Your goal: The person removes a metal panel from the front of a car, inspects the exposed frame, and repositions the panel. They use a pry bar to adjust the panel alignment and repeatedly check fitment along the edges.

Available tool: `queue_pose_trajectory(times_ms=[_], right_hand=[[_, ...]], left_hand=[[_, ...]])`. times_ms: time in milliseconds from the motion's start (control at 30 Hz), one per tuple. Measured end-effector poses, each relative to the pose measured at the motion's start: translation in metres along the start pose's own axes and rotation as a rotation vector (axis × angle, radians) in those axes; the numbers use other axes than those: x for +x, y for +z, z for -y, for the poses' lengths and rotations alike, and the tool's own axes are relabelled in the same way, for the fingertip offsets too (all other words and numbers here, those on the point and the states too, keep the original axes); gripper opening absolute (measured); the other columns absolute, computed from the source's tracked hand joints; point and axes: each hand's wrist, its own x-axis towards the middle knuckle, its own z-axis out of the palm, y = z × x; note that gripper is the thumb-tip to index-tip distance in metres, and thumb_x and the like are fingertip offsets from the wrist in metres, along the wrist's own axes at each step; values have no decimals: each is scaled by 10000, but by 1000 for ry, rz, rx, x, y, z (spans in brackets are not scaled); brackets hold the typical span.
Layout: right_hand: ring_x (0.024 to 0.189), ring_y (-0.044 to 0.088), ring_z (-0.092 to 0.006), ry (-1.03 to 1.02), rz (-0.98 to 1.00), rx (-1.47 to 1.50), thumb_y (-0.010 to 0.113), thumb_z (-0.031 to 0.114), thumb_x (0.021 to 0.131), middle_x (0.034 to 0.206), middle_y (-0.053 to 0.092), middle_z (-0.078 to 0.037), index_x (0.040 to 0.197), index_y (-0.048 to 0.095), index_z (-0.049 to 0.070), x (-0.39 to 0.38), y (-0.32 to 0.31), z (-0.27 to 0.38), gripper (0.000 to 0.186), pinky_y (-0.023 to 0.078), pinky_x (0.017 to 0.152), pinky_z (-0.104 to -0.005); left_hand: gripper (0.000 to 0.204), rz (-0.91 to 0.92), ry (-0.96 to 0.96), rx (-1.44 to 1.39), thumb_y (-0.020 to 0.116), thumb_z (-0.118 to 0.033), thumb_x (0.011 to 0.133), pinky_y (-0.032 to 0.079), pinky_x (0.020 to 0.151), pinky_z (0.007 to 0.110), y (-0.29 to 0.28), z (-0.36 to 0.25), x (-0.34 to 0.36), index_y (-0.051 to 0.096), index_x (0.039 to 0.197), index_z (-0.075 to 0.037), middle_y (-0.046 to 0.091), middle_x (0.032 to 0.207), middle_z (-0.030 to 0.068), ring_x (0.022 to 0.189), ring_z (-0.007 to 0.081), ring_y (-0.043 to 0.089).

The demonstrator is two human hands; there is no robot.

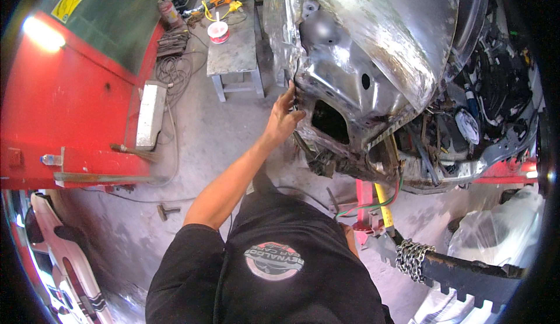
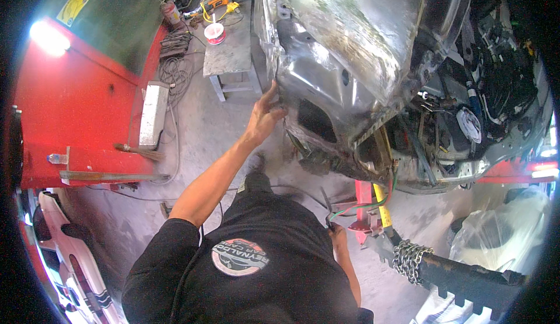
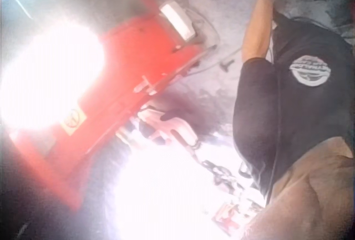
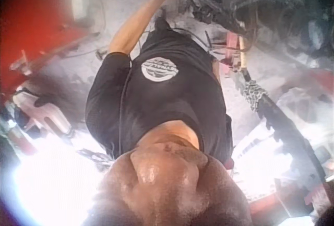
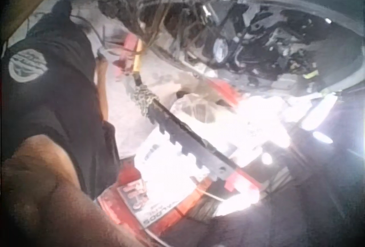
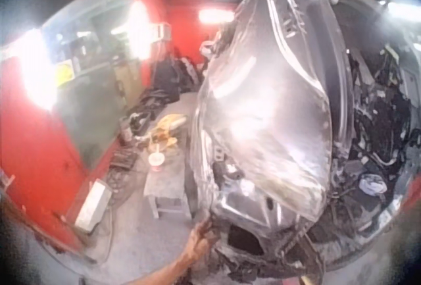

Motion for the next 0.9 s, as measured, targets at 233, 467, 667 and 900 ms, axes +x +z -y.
queue_pose_trajectory(times_ms=[233,467,667,900], right_hand=[[816,668,-226,-130,-130,235,590,17,788,864,684,-182,1021,642,-47,30,17,-33,248,499,758,-329],[812,663,-211,-42,16,102,590,24,784,867,692,-182,1052,657,-30,21,4,0,282,498,734,-352],[854,673,-297,6,13,-54,624,45,791,925,693,-213,1072,661,-10,12,8,2,289,496,762,-390],[1004,649,-329,148,34,118,636,36,783,1064,681,-207,1131,645,-17,12,1,10,352,483,843,-385]], left_hand=[[810,13,-59,-131,541,93,801,470,965,318,-1,-20,-4,179,1516,-30,349,1512,127,1286,265,458],[740,2,-36,-135,559,66,802,453,992,325,-11,-14,2,275,1483,5,357,1504,136,1270,257,474],[678,-52,118,218,601,-11,790,440,1005,315,-17,-9,11,379,1428,42,426,1445,144,1255,244,485],[686,11,42,20,611,-26,816,444,992,329,-24,-5,11,338,1441,50,436,1417,210,1238,264,501]])
